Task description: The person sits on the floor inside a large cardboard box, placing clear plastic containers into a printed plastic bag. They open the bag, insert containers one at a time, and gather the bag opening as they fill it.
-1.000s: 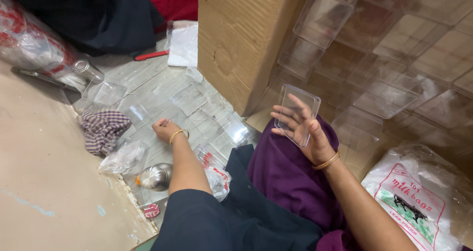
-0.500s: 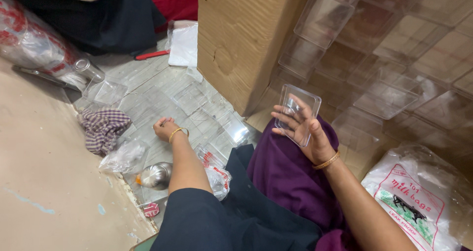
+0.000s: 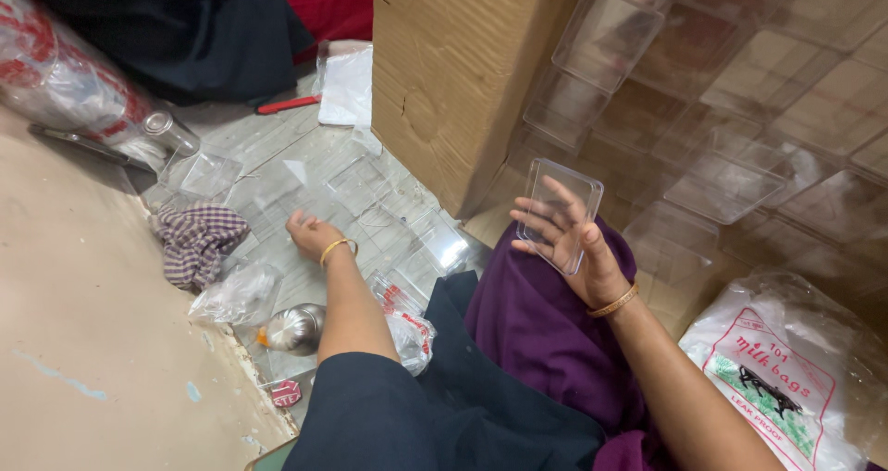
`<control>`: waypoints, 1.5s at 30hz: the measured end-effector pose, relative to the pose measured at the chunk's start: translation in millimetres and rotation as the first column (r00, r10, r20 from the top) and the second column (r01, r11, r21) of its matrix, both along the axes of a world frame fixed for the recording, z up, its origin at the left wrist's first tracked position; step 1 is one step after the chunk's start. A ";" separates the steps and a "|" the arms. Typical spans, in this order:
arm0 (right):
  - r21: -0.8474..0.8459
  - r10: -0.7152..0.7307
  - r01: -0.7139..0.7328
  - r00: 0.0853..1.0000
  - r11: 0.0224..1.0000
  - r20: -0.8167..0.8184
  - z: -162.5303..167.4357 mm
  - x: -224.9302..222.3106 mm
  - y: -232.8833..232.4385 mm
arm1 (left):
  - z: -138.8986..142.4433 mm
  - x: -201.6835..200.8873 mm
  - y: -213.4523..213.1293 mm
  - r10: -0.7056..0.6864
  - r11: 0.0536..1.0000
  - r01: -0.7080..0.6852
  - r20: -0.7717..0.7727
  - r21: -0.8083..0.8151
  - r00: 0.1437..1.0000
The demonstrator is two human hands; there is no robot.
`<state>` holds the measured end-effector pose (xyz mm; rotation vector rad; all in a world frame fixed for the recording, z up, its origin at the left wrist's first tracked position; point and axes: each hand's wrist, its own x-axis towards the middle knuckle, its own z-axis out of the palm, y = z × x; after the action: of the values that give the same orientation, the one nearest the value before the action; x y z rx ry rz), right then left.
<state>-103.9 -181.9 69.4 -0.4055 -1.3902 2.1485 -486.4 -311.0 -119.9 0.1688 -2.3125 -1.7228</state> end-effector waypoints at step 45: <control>-0.075 0.014 -0.017 0.999 0.997 -0.028 -6.0 -11.4 10.9 | 65.2 -100.6 53.0 -0.289 0.868 0.244 -0.038 -0.432 0.957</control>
<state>-115.3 -171.0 63.4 -0.3932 -1.3046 2.2158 -587.0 -258.0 -54.6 -0.3300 -2.6602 -1.2443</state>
